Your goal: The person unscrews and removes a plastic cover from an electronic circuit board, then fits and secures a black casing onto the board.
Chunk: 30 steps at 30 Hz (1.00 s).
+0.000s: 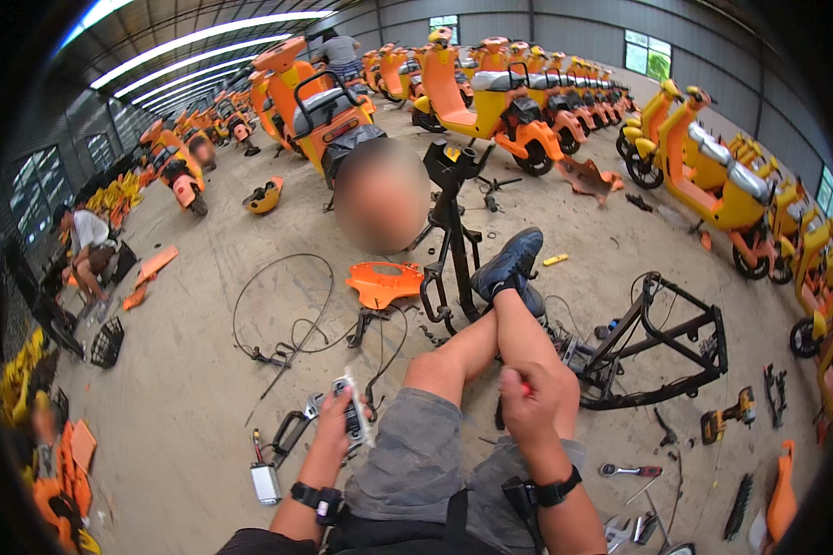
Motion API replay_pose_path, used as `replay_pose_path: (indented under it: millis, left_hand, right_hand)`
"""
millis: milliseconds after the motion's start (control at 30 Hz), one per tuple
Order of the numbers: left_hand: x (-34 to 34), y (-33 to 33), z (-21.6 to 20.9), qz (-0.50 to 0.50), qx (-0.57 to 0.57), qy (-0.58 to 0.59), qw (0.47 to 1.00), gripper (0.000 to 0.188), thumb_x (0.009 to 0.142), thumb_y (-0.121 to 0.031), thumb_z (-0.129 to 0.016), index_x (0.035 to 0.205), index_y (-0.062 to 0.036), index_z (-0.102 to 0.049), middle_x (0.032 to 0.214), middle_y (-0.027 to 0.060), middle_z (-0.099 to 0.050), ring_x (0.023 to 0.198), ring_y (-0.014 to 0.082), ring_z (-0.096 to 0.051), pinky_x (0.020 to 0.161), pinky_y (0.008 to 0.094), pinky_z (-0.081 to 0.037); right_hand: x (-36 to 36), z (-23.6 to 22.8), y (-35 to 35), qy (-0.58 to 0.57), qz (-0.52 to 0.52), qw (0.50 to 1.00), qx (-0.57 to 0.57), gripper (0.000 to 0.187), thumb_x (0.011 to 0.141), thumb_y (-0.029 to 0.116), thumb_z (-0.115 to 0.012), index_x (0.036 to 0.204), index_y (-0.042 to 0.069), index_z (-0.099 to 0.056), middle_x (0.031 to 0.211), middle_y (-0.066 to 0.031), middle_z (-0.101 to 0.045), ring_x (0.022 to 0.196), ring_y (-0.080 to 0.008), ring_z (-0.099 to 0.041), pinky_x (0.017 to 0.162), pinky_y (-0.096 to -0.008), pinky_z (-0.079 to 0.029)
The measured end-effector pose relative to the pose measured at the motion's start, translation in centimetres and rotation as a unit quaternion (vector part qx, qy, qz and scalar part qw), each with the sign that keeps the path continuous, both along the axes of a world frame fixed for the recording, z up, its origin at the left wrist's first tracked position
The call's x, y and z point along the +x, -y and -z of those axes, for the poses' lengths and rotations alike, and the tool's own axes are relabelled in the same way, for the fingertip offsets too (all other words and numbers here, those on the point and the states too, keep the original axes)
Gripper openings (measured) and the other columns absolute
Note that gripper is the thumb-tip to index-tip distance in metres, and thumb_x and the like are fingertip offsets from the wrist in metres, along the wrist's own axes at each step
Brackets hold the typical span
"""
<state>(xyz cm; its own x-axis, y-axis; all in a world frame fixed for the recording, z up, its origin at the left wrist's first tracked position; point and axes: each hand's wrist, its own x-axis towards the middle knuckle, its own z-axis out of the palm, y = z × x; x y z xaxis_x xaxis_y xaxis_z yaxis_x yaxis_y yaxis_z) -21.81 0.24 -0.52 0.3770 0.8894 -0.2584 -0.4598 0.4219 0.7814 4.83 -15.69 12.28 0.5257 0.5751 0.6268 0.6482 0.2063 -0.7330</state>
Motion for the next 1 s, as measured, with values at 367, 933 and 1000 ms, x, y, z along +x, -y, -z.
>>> replay_pose_path:
  millis: [367,933,1000]
  left_hand:
    - [-9.7,1.8,16.3,-0.019,-0.189,-0.081,0.978,0.035,0.101,-0.041,-0.048,0.106,-0.0078,-0.058,0.082,0.0136,-0.068,0.066,0.0277,-0.068,0.057,0.0409,-0.056]
    - [-2.9,-4.0,18.2,0.081,-0.184,-0.172,0.964,0.031,0.100,-0.040,-0.050,0.096,-0.0117,-0.060,0.072,0.0111,-0.066,0.052,0.0244,-0.063,0.046,0.0349,-0.052]
    - [-2.0,-4.4,18.0,0.062,-0.211,-0.179,0.959,0.030,0.099,-0.040,-0.051,0.096,-0.0122,-0.060,0.072,0.0103,-0.066,0.051,0.0239,-0.062,0.046,0.0345,-0.051]
  right_hand:
    - [7.6,-4.8,16.5,0.000,0.158,0.981,0.111,0.028,0.100,0.026,-0.053,0.081,0.005,-0.053,0.068,0.0033,-0.043,0.056,-0.0032,-0.035,0.050,-0.0213,-0.025]
    - [5.0,12.8,36.6,-0.190,0.278,0.770,-0.543,0.031,0.088,0.029,-0.064,0.092,-0.001,-0.069,0.084,-0.0186,-0.067,0.083,-0.0268,-0.066,0.075,-0.0380,-0.050]
    - [3.9,12.8,36.7,-0.197,0.278,0.765,-0.546,0.031,0.087,0.029,-0.064,0.093,-0.001,-0.069,0.086,-0.0194,-0.067,0.085,-0.0283,-0.065,0.076,-0.0385,-0.050]
